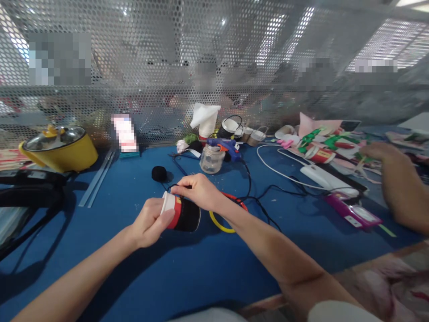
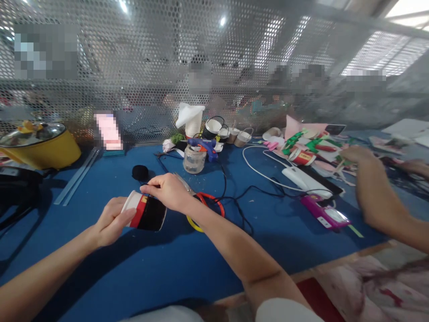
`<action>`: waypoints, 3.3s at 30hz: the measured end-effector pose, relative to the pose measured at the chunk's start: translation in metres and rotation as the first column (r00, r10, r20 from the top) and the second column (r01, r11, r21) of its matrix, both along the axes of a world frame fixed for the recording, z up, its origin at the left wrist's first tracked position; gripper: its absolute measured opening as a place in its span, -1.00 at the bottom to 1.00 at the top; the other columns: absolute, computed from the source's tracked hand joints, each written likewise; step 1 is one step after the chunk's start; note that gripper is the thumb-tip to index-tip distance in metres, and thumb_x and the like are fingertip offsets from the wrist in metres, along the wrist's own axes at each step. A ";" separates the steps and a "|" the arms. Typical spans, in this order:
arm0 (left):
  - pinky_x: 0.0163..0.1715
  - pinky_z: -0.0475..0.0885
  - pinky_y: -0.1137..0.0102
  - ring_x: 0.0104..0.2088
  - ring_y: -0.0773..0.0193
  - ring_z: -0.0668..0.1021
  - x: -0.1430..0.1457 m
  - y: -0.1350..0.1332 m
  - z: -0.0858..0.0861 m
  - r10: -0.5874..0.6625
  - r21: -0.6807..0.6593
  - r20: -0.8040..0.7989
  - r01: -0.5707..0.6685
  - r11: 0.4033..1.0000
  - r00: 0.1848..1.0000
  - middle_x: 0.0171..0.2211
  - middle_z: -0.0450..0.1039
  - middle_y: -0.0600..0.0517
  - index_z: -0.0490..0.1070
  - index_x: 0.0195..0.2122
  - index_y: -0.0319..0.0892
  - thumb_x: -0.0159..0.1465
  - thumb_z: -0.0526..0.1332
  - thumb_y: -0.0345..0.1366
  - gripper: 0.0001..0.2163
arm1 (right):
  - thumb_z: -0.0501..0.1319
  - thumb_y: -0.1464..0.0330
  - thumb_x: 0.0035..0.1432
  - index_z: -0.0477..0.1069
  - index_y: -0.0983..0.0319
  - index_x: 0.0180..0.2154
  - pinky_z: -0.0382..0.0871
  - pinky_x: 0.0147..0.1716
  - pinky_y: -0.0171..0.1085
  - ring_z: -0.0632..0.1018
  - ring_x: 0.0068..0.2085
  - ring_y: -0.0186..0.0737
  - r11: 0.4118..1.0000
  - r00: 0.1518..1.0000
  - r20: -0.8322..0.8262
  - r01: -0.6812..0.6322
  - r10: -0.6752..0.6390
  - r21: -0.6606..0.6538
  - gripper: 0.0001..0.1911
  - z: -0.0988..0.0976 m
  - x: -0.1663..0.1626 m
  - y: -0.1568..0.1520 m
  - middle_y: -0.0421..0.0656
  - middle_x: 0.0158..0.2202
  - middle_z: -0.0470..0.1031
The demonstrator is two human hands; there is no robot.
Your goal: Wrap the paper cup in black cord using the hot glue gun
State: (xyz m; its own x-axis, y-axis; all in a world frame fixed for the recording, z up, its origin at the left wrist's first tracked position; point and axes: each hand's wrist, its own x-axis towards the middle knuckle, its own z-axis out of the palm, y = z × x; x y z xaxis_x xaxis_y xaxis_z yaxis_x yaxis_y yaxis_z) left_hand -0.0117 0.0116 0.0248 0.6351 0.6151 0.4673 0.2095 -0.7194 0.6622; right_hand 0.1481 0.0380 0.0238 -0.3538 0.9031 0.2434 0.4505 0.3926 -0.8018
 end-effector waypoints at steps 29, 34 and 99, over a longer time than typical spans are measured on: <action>-0.60 0.15 0.45 -0.66 0.40 0.18 -0.009 0.004 0.007 0.147 0.149 0.093 -0.160 0.976 0.985 -0.66 0.20 0.06 0.20 -0.63 -0.19 0.16 -0.09 -0.34 -0.75 | -0.17 -0.02 0.02 0.37 0.34 -0.38 0.25 -0.55 -0.36 0.38 -0.55 -0.38 0.910 0.987 -0.148 -0.112 0.057 -0.400 -0.39 0.007 0.019 0.011 -0.12 -0.54 0.38; -0.56 0.19 0.45 -0.61 0.38 0.23 -0.009 0.010 0.009 0.192 -0.142 0.021 -0.187 0.972 0.981 -0.65 0.22 0.05 0.26 -0.65 -0.22 0.12 -0.01 -0.16 -0.70 | -0.02 0.05 0.00 0.29 0.28 -0.18 0.30 -0.51 -0.35 0.42 -0.53 -0.38 0.868 0.943 -0.213 -0.322 0.256 -0.379 -0.51 0.022 0.021 -0.002 -0.20 -0.51 0.36; -0.63 0.13 0.50 -0.66 0.42 0.27 -0.002 0.045 -0.013 0.526 -0.786 -0.070 -0.372 0.494 0.848 -0.69 0.20 0.13 0.25 -0.61 -0.26 -0.01 0.04 -0.16 -0.76 | 0.12 0.38 -0.08 0.32 0.32 -0.43 0.30 -0.60 -0.41 0.38 -0.62 -0.41 0.965 0.990 -0.055 0.114 -0.130 -0.238 -0.87 0.032 0.041 -0.020 -0.26 -0.66 0.33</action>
